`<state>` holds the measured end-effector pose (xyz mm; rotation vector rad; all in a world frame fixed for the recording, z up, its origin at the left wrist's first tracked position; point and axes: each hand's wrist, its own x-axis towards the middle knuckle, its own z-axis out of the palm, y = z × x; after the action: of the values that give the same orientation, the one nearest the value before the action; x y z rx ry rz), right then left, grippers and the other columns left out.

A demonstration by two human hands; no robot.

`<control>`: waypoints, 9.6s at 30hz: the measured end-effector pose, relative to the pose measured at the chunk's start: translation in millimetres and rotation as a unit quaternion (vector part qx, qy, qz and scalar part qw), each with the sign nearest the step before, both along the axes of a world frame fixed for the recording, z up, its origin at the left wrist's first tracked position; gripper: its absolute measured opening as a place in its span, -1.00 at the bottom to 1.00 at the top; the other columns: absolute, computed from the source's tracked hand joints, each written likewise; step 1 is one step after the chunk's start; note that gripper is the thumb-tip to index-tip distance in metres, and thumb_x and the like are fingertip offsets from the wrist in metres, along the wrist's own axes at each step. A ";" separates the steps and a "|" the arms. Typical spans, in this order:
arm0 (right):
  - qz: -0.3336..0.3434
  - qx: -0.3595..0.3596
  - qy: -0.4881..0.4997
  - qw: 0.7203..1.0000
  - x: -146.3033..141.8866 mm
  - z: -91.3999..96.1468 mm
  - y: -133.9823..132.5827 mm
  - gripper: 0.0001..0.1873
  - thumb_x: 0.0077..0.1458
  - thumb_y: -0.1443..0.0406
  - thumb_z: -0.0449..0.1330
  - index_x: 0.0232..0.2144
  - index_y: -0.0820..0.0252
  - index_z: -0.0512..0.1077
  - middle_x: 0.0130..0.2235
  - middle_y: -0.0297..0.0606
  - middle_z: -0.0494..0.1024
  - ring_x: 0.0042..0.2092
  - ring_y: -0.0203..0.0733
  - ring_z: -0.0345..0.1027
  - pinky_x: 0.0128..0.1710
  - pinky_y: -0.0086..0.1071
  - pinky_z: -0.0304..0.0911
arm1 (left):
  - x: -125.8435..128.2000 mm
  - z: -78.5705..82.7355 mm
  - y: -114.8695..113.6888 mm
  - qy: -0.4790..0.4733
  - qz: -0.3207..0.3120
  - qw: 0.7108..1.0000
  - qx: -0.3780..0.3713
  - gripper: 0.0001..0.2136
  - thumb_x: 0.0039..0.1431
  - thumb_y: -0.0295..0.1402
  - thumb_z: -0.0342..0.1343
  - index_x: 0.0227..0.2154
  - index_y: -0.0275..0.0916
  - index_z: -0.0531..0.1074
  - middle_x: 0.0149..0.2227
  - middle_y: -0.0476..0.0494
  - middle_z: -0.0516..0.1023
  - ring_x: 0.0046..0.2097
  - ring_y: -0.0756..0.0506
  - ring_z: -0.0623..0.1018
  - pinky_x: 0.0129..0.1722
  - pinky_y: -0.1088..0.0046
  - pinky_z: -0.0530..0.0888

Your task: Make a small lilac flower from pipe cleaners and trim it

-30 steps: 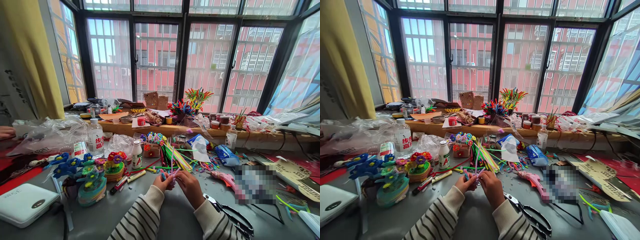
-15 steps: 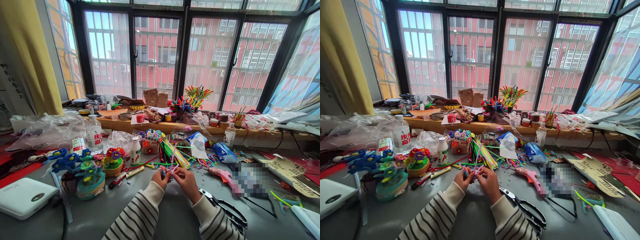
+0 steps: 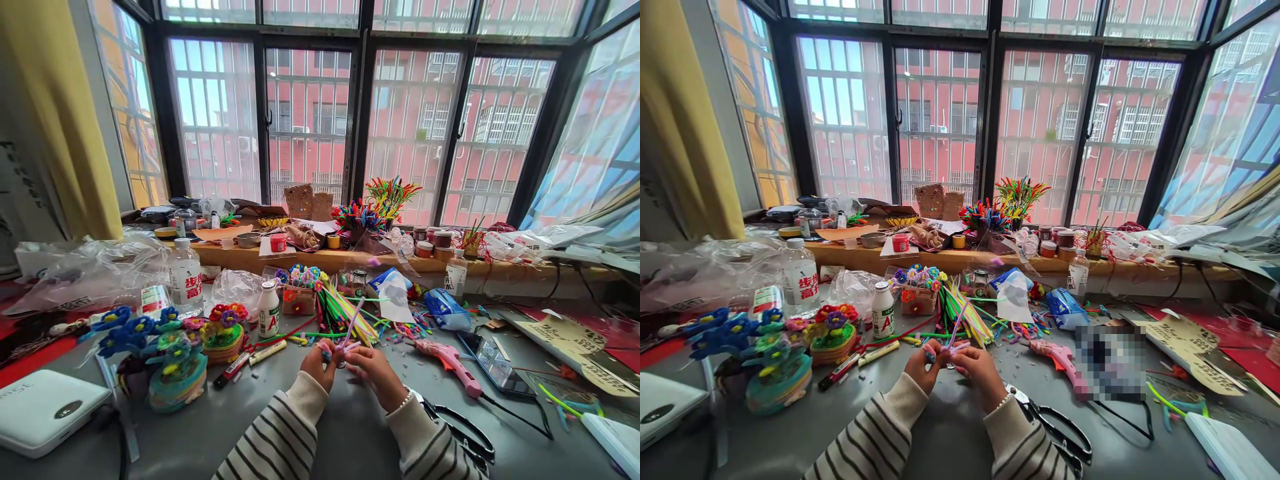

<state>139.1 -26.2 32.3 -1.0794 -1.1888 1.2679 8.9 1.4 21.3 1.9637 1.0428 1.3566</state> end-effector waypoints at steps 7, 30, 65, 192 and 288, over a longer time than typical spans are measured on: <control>-0.003 0.010 -0.006 1.000 5.2 4.7 -0.6 -0.68 -0.22 0.09 0.16 -0.51 0.25 0.47 -0.16 -0.18 0.36 -0.18 -0.13 0.23 -0.32 -0.40 0.20 | 1.7 -10.2 7.8 -0.081 -0.018 0.993 -0.086 -0.76 -0.14 -0.18 0.02 -0.67 -0.23 0.17 -0.72 0.07 0.25 -0.65 0.04 0.31 -0.62 0.54 0.30; -0.054 0.190 -0.135 0.971 4.7 -1.0 7.7 -0.68 -0.11 0.09 0.07 -0.56 0.24 0.40 -0.31 -0.19 0.44 -0.24 -0.15 0.29 -0.27 -0.36 0.20 | 1.6 -3.7 1.2 -0.241 -0.181 0.844 -0.444 -0.63 -0.54 -0.20 0.27 -0.72 -0.33 0.24 -0.77 0.02 0.34 -0.67 0.03 0.40 -0.67 0.57 0.26; -0.081 0.160 -0.278 0.944 -5.1 4.9 2.4 -0.82 -0.16 0.34 -0.05 -0.73 0.19 0.16 -0.68 -0.42 0.23 -0.61 -0.36 0.10 -0.63 -0.52 0.03 | 2.5 -2.2 -0.1 -0.018 -0.022 0.997 -0.078 -0.85 -0.13 -0.29 0.00 -0.65 -0.21 0.18 -0.66 0.04 0.25 -0.60 0.01 0.29 -0.55 0.49 0.26; -0.066 0.083 0.053 0.993 -8.4 -7.1 5.8 -0.70 -0.16 0.12 0.14 -0.59 0.29 0.42 -0.67 -0.39 0.24 -0.64 -0.43 -0.01 -0.64 -0.50 -0.08 | -2.3 -1.3 4.2 -0.246 -0.144 0.846 -0.451 -0.65 -0.61 -0.29 0.30 -0.67 -0.32 0.32 -0.68 -0.04 0.47 -0.55 -0.02 0.47 -0.54 0.52 0.32; -0.088 0.421 -0.435 0.791 -0.3 -4.8 -6.9 -0.76 0.06 0.35 -0.06 -0.38 0.15 0.41 -0.41 -0.20 0.45 -0.33 -0.17 0.26 -0.34 -0.34 0.17 | -4.6 -2.3 5.4 -0.331 -0.054 0.828 -0.449 -0.71 -0.55 -0.40 0.30 -0.62 -0.41 0.42 -0.69 -0.06 0.42 -0.59 0.03 0.39 -0.55 0.53 0.29</control>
<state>138.8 -33.1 27.5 -1.0236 -1.9997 -0.0795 4.3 6.8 19.1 0.7515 0.9302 1.0450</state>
